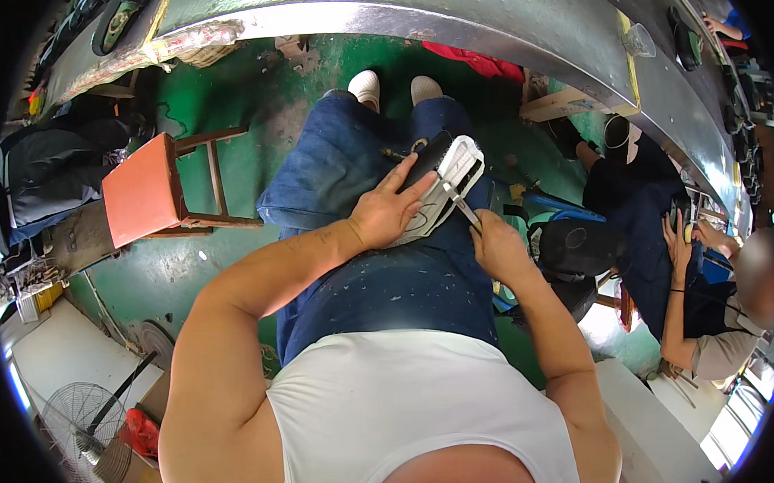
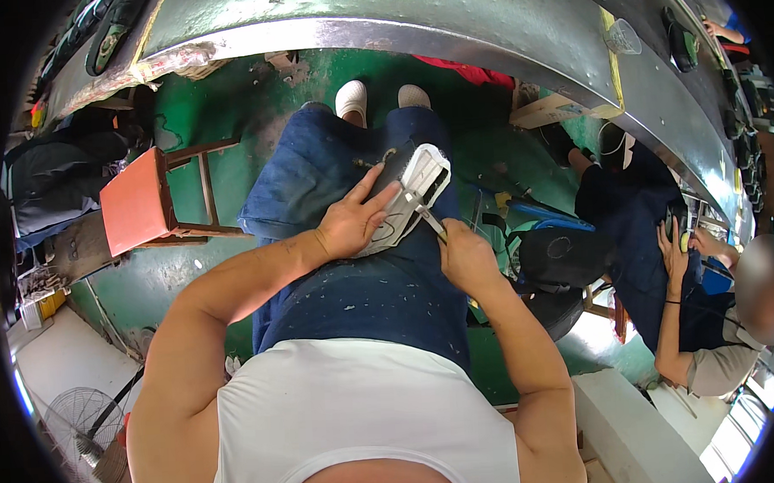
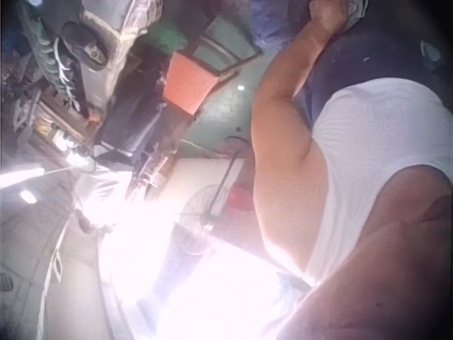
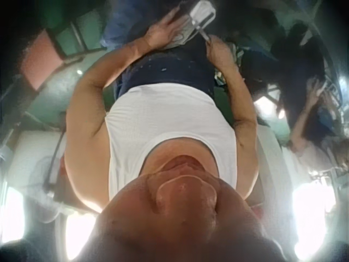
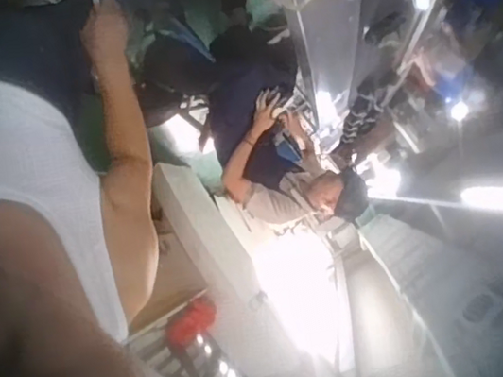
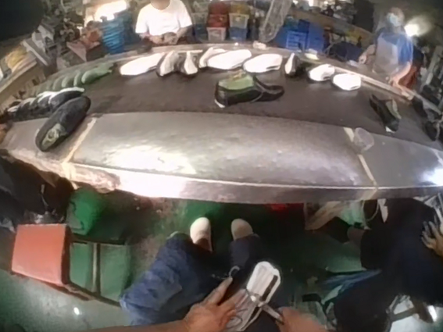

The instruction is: Using pliers to pull and secure shoe uppers over a last on an assembly line.

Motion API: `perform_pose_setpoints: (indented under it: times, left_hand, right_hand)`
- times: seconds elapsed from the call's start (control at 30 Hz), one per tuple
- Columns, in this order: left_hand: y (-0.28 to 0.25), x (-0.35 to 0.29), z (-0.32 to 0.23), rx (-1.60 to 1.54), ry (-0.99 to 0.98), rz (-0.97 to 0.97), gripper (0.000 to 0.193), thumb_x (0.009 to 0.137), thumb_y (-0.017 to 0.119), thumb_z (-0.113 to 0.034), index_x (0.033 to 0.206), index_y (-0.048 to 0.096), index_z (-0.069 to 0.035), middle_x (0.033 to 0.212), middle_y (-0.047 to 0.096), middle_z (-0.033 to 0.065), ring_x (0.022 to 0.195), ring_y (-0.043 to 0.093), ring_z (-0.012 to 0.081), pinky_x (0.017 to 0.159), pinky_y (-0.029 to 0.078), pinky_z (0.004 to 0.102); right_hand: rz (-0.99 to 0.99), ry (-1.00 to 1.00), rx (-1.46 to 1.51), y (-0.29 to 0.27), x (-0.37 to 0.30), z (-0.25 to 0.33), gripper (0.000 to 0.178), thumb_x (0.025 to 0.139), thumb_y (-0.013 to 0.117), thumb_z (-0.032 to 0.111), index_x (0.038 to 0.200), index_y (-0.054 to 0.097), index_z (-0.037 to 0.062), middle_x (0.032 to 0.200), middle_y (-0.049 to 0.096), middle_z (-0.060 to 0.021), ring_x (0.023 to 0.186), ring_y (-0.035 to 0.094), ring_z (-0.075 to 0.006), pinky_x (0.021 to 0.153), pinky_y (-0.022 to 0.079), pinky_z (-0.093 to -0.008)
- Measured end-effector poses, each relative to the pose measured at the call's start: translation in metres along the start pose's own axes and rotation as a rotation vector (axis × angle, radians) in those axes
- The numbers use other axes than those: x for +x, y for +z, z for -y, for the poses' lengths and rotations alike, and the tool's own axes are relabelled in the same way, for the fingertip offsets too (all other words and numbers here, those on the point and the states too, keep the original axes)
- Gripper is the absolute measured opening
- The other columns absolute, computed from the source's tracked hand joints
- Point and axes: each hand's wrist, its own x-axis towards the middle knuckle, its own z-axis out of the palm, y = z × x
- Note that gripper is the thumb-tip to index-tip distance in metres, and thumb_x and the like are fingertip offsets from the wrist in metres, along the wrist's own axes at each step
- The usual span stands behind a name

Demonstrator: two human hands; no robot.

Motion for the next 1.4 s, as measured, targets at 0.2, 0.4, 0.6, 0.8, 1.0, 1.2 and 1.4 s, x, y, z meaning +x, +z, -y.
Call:
perform_pose_setpoints:
  times: [0.2, 0.4, 0.6, 0.8, 1.0, 1.2, 1.4]
  left_hand:
    - [-0.022, 0.012, -0.011, 0.008, -0.189, 0.347, 0.055, 0.101, 0.053, -0.023, 0.153, 0.038, -0.031, 0.161, 0.021, 0.0258, 0.115, 0.063, 0.0448, 0.098, 0.054, 0.0436]
    - [-0.056, 0.045, -0.041, 0.120, -0.251, 0.651, 0.062, 0.098, 0.058, -0.026, 0.155, 0.035, -0.023, 0.160, 0.022, 0.0273, 0.118, 0.061, 0.0450, 0.100, 0.052, 0.0420]
    - [-0.025, -0.018, -0.006, -0.454, -0.535, 0.130, 0.084, 0.089, 0.070, -0.026, 0.156, 0.025, -0.001, 0.143, 0.050, 0.0301, 0.132, 0.052, 0.0394, 0.113, 0.038, 0.0371]
    - [-0.064, 0.003, -0.020, -0.210, -0.468, 0.516, 0.106, 0.078, 0.076, -0.021, 0.158, 0.009, -0.002, 0.129, 0.057, 0.0350, 0.117, 0.059, 0.0463, 0.102, 0.047, 0.0439]
    - [-0.162, 0.036, -0.071, -0.191, -0.011, -0.022, 0.079, 0.071, 0.085, -0.008, 0.137, 0.042, -0.005, 0.112, 0.072, 0.0181, 0.099, 0.072, 0.0348, 0.085, 0.057, 0.0389]
    - [-0.133, 0.123, -0.067, -0.347, -0.297, 0.010, 0.055, 0.079, 0.084, -0.029, 0.119, 0.061, 0.000, 0.105, 0.072, 0.0202, 0.094, 0.071, 0.0313, 0.085, 0.055, 0.0390]
    - [-0.014, 0.052, 0.053, -0.655, -0.360, 0.150, 0.052, 0.083, 0.078, -0.028, 0.125, 0.065, 0.000, 0.103, 0.074, 0.0165, 0.090, 0.072, 0.0270, 0.086, 0.054, 0.0368]
  right_hand:
    - [0.352, 0.271, 0.418, -0.064, 0.015, 0.007, 0.028, 0.098, 0.059, 0.025, 0.100, 0.058, -0.0026, 0.081, 0.064, -0.0219, 0.082, 0.064, -0.0446, 0.074, 0.051, -0.0478]
    - [0.041, 0.070, 0.130, -0.004, 0.034, 0.001, 0.035, 0.101, 0.053, 0.033, 0.107, 0.055, -0.0015, 0.095, 0.066, -0.0290, 0.091, 0.064, -0.0479, 0.081, 0.050, -0.0554]
    - [-0.019, -0.030, 0.263, -0.040, 0.029, 0.015, 0.036, 0.102, 0.050, 0.035, 0.103, 0.056, -0.0007, 0.092, 0.066, -0.0274, 0.086, 0.063, -0.0488, 0.077, 0.050, -0.0559]
    - [0.137, 0.059, 0.424, -0.002, 0.016, 0.001, 0.038, 0.102, 0.050, 0.037, 0.104, 0.059, -0.0001, 0.086, 0.067, -0.0243, 0.083, 0.066, -0.0444, 0.077, 0.052, -0.0495]
    - [-0.183, 0.235, 0.835, 0.040, -0.034, -0.019, 0.027, 0.098, 0.059, 0.027, 0.109, 0.059, 0.0028, 0.082, 0.066, -0.0103, 0.075, 0.066, -0.0232, 0.072, 0.051, -0.0375]
    - [-0.193, 0.231, 0.661, 0.037, -0.033, -0.013, 0.026, 0.097, 0.061, 0.026, 0.110, 0.060, 0.0027, 0.082, 0.066, -0.0096, 0.077, 0.066, -0.0213, 0.073, 0.052, -0.0349]
    - [0.053, 0.139, 0.588, -0.022, -0.018, 0.001, 0.026, 0.097, 0.059, 0.021, 0.115, 0.059, 0.0007, 0.094, 0.069, -0.0159, 0.089, 0.068, -0.0314, 0.080, 0.052, -0.0395]
